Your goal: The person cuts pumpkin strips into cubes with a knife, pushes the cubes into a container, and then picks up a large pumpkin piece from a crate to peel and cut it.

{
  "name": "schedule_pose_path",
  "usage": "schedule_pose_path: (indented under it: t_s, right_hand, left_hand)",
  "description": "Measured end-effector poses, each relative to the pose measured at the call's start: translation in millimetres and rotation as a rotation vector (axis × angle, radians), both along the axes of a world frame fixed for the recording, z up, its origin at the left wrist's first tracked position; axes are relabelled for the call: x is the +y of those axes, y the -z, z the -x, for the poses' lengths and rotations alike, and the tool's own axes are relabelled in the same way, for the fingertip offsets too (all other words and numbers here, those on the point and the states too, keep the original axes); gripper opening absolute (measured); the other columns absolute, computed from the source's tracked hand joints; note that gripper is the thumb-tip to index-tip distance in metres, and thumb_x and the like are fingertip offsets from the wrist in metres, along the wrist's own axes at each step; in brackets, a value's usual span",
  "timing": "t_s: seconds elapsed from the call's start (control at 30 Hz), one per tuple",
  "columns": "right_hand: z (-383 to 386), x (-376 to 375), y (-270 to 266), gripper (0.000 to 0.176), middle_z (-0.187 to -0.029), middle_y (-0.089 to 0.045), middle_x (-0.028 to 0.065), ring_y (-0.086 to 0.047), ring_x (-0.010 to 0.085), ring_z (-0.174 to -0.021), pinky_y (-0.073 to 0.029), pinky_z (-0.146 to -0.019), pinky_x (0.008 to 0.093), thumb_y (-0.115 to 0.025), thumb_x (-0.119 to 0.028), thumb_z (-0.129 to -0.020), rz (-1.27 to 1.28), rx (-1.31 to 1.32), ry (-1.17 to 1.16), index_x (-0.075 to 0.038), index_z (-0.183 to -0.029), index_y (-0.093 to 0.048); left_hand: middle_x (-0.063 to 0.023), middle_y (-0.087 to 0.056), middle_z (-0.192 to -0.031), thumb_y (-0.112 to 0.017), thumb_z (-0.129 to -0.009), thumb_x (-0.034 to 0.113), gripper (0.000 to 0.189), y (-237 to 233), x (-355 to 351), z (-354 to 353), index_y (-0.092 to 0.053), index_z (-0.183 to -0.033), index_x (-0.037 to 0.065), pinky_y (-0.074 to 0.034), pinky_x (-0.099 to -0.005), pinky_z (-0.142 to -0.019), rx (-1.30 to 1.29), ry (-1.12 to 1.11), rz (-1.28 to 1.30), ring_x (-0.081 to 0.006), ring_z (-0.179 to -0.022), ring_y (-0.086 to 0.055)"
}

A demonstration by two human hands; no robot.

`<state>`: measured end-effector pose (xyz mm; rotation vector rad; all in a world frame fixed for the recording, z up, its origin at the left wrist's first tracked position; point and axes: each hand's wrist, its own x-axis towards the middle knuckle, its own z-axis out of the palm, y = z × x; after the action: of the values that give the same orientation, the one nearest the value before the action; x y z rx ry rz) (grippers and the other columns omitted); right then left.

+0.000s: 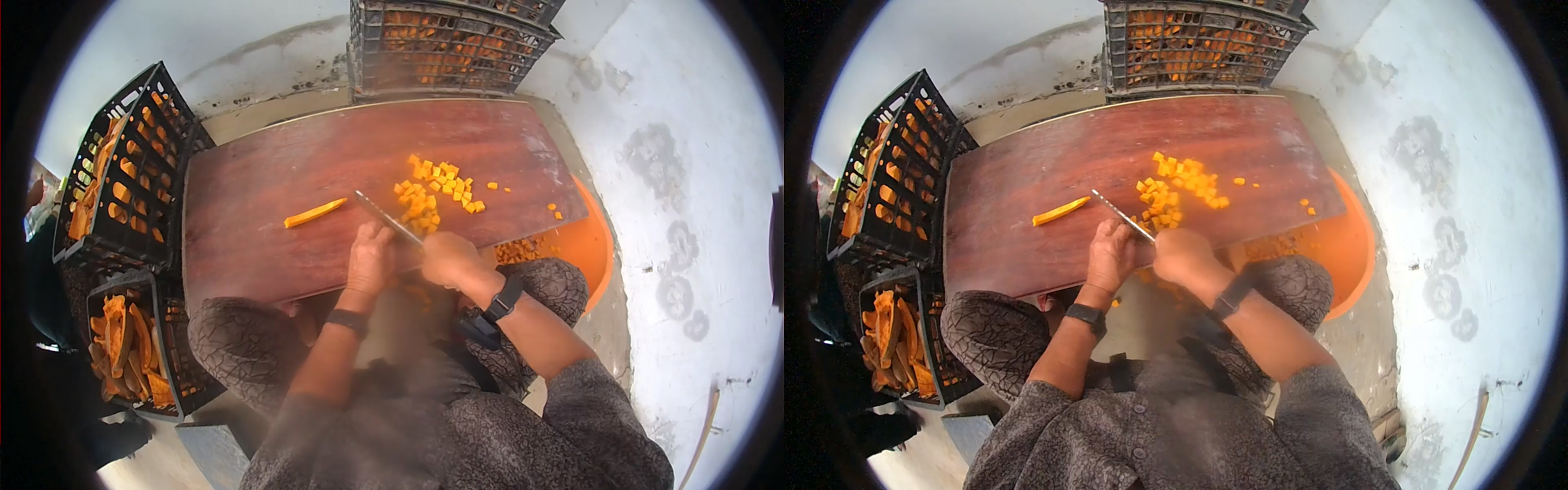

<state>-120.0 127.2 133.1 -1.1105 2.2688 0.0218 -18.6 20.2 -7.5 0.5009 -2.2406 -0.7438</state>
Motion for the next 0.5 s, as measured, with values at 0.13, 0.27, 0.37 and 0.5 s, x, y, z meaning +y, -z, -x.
schedule_pose_path:
  t_s: [0.13,0.27,0.37,0.5]
  right_hand:
    - [4,0,19,0.019,-0.067,-0.066,0.0212,-0.069,0.0342,-0.067,-0.054,-0.070,0.0428,-0.056,-0.009,-0.080,0.137,-0.067,0.123,0.004,-0.087,-0.068]
    - [13,10,23,0.022,-0.062,-0.063,0.0210,-0.066,0.0301,-0.054,-0.053,-0.059,0.0421,-0.057,-0.014,-0.085,0.252,-0.405,0.469,0.007,-0.084,-0.066]
    - [12,19,25,0.026,-0.059,-0.061,0.0200,-0.062,0.0263,-0.045,-0.051,-0.052,0.0417,-0.059,-0.017,-0.087,0.340,-0.373,0.494,0.008,-0.078,-0.064]
    - [10,23,14,0.032,-0.058,-0.061,0.0146,-0.063,0.0227,-0.050,-0.048,-0.045,0.0363,-0.060,-0.020,-0.089,0.289,-0.318,0.397,0.006,-0.071,-0.061]
  left_hand:
    - [-0.0150,-0.059,-0.096,-0.061,-0.073,0.000,0.019,-5,1,-5,-0.066,-0.091,0.005,-0.051,-0.0435,-0.081,-0.050,0.038,-0.017,-0.0352,-0.093,-0.057]
    - [-0.0151,-0.059,-0.095,-0.064,-0.075,-0.003,0.020,-13,4,-8,-0.066,-0.093,0.005,-0.051,-0.0437,-0.080,0.043,0.038,0.025,-0.0359,-0.092,-0.059]
    - [-0.0163,-0.058,-0.099,-0.065,-0.075,-0.003,0.021,-12,3,-10,-0.065,-0.095,0.004,-0.050,-0.0440,-0.081,0.019,0.024,0.049,-0.0367,-0.094,-0.058]
    - [-0.0167,-0.058,-0.099,-0.064,-0.076,-0.003,0.022,-9,2,-8,-0.063,-0.096,0.002,-0.050,-0.0444,-0.081,0.014,0.033,0.031,-0.0371,-0.094,-0.058]
